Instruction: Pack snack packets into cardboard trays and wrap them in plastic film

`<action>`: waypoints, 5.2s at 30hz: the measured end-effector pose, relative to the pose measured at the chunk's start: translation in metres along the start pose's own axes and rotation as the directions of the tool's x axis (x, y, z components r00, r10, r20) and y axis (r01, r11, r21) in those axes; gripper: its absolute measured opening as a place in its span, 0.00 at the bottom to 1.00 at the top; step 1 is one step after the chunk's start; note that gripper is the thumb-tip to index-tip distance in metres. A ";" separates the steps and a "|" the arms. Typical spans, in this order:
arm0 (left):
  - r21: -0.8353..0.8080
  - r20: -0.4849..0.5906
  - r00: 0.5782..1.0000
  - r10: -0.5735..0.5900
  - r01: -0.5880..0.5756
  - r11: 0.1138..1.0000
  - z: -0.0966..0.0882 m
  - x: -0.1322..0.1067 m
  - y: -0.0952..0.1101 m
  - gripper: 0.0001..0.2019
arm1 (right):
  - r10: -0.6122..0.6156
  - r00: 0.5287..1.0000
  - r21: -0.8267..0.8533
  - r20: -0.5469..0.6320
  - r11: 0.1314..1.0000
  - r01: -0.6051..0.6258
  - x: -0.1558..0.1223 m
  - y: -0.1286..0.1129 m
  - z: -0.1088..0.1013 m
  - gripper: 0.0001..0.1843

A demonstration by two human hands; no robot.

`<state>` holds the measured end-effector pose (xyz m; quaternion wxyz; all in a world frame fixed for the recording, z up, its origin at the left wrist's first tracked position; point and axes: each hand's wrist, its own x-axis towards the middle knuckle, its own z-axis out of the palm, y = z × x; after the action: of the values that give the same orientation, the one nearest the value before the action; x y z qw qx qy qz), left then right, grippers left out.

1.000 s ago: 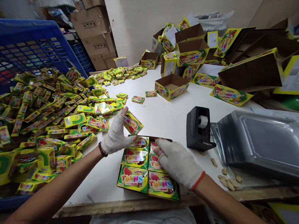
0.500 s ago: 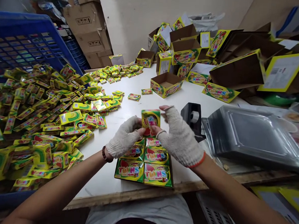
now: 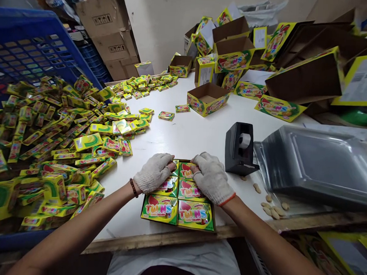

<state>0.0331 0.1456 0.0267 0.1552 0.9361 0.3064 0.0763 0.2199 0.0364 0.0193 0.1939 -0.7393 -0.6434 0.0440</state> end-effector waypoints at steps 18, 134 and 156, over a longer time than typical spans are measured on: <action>0.329 -0.073 0.919 -0.388 0.390 0.860 -0.058 -0.012 -0.142 0.18 | -0.447 0.891 -0.092 0.076 0.887 0.453 -0.026 0.017 0.010 0.27; -0.378 -0.104 0.986 -0.129 0.081 0.922 -0.068 -0.038 -0.020 0.16 | -0.166 0.955 0.452 -0.245 0.852 0.264 -0.004 -0.039 -0.015 0.19; 0.130 0.037 0.997 -0.065 0.060 0.990 -0.007 -0.037 0.013 0.22 | -0.147 0.968 0.028 0.203 0.989 0.145 0.006 -0.016 0.018 0.19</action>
<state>0.0093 0.1152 0.0357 0.1031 0.9354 0.3367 0.0324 0.2000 0.0482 0.0098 0.1345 -0.6801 -0.7123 0.1096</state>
